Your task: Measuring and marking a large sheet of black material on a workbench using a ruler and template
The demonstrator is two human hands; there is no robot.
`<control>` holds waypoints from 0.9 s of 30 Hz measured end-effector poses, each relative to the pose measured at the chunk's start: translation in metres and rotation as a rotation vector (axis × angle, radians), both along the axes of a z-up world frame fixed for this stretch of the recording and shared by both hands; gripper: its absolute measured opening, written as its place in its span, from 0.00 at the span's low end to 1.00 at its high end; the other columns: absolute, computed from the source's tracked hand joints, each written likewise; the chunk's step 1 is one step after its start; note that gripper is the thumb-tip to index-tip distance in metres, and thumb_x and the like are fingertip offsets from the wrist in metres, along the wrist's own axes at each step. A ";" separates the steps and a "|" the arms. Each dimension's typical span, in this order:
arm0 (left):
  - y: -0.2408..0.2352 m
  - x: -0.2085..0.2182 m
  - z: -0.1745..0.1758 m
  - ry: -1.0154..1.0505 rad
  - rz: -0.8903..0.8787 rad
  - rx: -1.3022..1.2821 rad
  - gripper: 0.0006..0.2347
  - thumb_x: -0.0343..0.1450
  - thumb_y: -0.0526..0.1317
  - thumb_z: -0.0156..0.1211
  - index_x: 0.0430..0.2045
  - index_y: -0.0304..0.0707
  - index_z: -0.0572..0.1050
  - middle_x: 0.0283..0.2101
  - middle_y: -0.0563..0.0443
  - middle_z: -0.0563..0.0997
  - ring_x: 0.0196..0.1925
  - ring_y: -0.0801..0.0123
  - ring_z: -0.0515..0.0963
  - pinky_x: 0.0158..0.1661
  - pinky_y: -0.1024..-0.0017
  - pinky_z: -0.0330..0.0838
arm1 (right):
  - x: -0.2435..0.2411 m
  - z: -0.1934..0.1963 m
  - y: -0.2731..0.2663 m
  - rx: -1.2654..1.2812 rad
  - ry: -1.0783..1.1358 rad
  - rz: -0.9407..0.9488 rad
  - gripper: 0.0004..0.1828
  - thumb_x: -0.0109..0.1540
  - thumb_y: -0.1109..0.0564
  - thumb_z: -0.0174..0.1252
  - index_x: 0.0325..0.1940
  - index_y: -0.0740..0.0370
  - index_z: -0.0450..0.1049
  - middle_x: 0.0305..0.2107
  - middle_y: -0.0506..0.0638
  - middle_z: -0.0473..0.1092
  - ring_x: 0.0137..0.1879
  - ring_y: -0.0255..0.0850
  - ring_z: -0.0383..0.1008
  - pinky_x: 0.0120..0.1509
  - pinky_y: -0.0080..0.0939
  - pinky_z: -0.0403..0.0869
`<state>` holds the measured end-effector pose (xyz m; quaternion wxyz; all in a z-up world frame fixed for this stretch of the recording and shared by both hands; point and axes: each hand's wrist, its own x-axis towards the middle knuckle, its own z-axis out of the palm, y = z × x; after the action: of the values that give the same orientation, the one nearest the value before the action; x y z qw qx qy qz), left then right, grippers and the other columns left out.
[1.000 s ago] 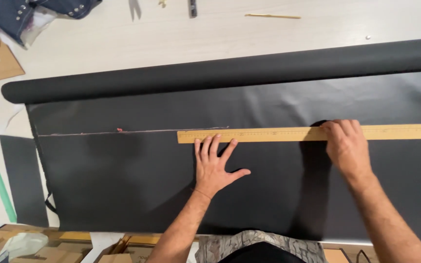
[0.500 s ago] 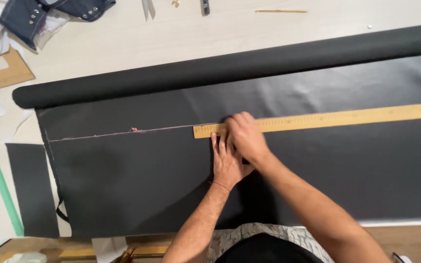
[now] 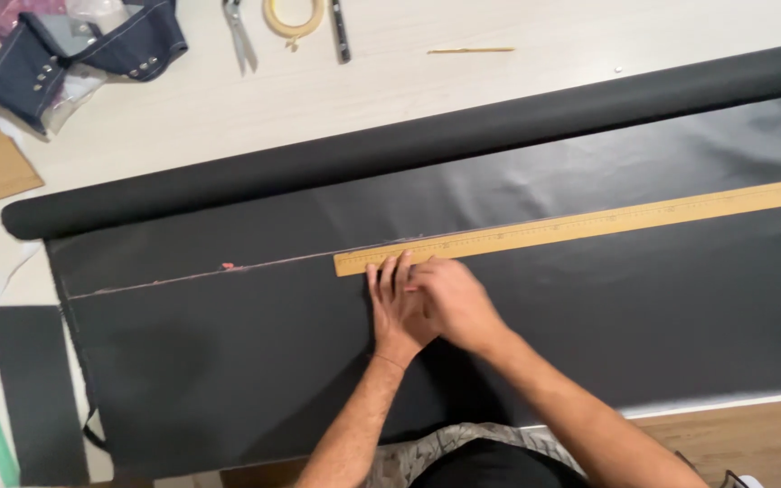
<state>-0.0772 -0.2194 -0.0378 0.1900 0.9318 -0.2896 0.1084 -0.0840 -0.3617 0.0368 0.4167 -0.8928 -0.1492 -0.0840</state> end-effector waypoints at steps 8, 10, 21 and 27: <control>-0.027 0.011 0.056 0.047 -0.037 0.048 0.39 0.56 0.75 0.63 0.59 0.58 0.76 0.60 0.38 0.64 0.64 0.41 0.63 0.64 0.35 0.57 | -0.121 -0.008 -0.231 -0.286 0.126 -0.621 0.09 0.64 0.63 0.65 0.45 0.53 0.79 0.41 0.43 0.77 0.52 0.44 0.78 0.61 0.45 0.74; -0.037 0.009 0.059 0.001 -0.049 0.081 0.41 0.57 0.78 0.59 0.61 0.58 0.73 0.59 0.36 0.66 0.62 0.42 0.65 0.63 0.33 0.59 | -0.135 0.006 -0.282 -0.331 0.089 -0.715 0.07 0.67 0.66 0.62 0.46 0.58 0.78 0.42 0.49 0.75 0.49 0.46 0.75 0.59 0.44 0.72; -0.036 0.000 0.037 -0.047 -0.027 0.240 0.44 0.57 0.79 0.54 0.65 0.59 0.70 0.57 0.33 0.68 0.61 0.42 0.68 0.64 0.36 0.63 | -0.146 -0.001 -0.482 -0.370 -0.010 -0.985 0.05 0.72 0.72 0.56 0.49 0.70 0.75 0.44 0.59 0.74 0.48 0.50 0.75 0.58 0.45 0.73; -0.027 -0.010 0.019 -0.030 0.022 0.272 0.45 0.50 0.79 0.59 0.60 0.59 0.75 0.64 0.36 0.66 0.67 0.41 0.65 0.66 0.29 0.66 | -0.136 -0.025 -0.567 -0.649 -0.023 -0.870 0.03 0.72 0.69 0.59 0.48 0.67 0.77 0.43 0.57 0.74 0.50 0.54 0.71 0.58 0.49 0.71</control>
<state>-0.0869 -0.2468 -0.0189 0.0562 0.9504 -0.2940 0.0842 -0.2201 -0.9286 0.0120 0.0449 -0.9540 0.2112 -0.2079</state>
